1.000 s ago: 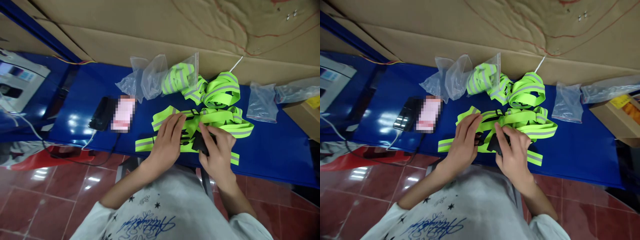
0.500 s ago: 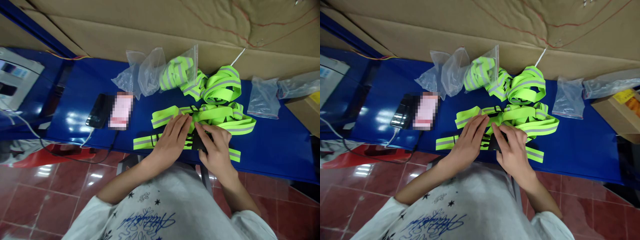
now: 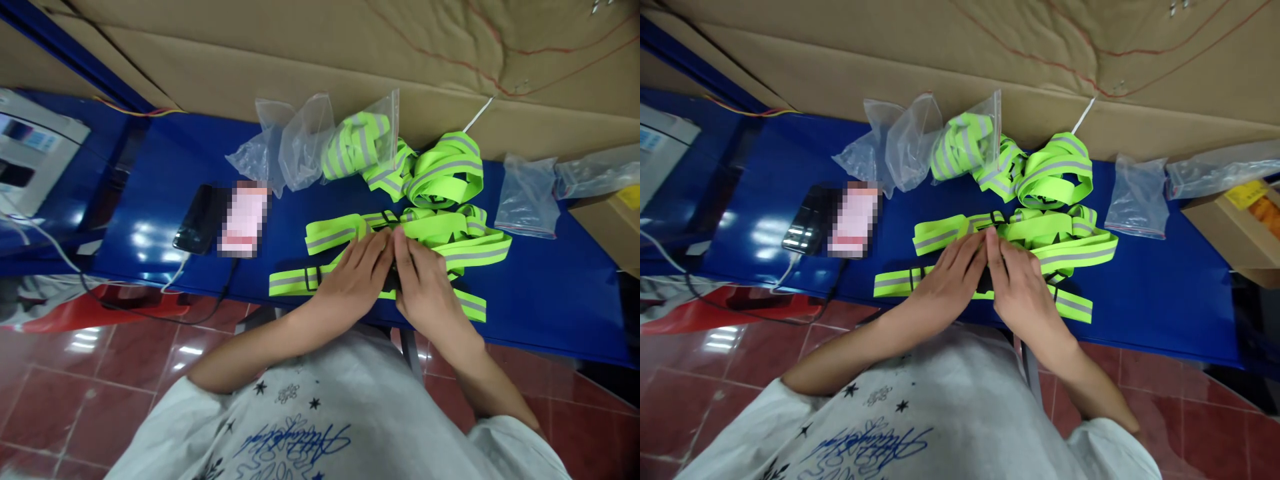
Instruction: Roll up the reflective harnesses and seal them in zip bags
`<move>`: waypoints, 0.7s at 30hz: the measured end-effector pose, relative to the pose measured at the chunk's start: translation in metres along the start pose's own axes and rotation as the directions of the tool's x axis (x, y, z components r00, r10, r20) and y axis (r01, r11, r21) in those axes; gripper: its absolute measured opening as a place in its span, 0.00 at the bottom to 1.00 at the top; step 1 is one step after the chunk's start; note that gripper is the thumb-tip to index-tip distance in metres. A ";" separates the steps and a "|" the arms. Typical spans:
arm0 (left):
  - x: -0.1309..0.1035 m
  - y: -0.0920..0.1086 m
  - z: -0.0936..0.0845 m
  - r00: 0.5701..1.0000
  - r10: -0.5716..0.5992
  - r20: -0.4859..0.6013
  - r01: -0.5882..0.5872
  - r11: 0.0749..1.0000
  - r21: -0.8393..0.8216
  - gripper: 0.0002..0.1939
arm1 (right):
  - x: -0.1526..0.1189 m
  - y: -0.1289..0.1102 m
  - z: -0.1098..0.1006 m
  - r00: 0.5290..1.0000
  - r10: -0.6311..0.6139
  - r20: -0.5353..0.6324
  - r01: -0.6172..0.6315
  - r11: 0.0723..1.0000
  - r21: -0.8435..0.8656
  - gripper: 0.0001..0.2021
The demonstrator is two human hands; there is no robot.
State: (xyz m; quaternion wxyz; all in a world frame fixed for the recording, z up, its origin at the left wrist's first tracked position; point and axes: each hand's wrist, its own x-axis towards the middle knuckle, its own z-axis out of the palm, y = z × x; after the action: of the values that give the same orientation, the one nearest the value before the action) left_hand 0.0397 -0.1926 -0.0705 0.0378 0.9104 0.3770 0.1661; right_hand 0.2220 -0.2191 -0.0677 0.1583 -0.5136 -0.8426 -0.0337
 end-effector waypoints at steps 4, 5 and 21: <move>0.020 0.001 -0.011 1.000 0.016 0.002 -0.016 0.999 -0.039 0.30 | 0.014 0.004 -0.011 0.997 0.051 -0.055 -0.049 0.998 0.036 0.49; 0.028 -0.003 -0.018 0.999 0.032 -0.003 -0.032 0.998 -0.062 0.30 | 0.019 0.008 -0.017 0.995 0.065 -0.072 -0.061 0.996 0.060 0.50; 0.132 -0.103 -0.077 0.976 0.214 -0.044 -0.079 0.159 -0.984 0.47 | 0.109 0.055 -0.102 0.942 0.147 -0.303 0.064 0.805 0.590 0.43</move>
State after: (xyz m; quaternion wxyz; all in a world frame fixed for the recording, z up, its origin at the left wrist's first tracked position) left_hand 0.0320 -0.0306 0.0181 0.6161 0.7123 0.0900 0.3238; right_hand 0.2477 -0.1230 0.0558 0.4516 -0.4436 -0.7599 0.1477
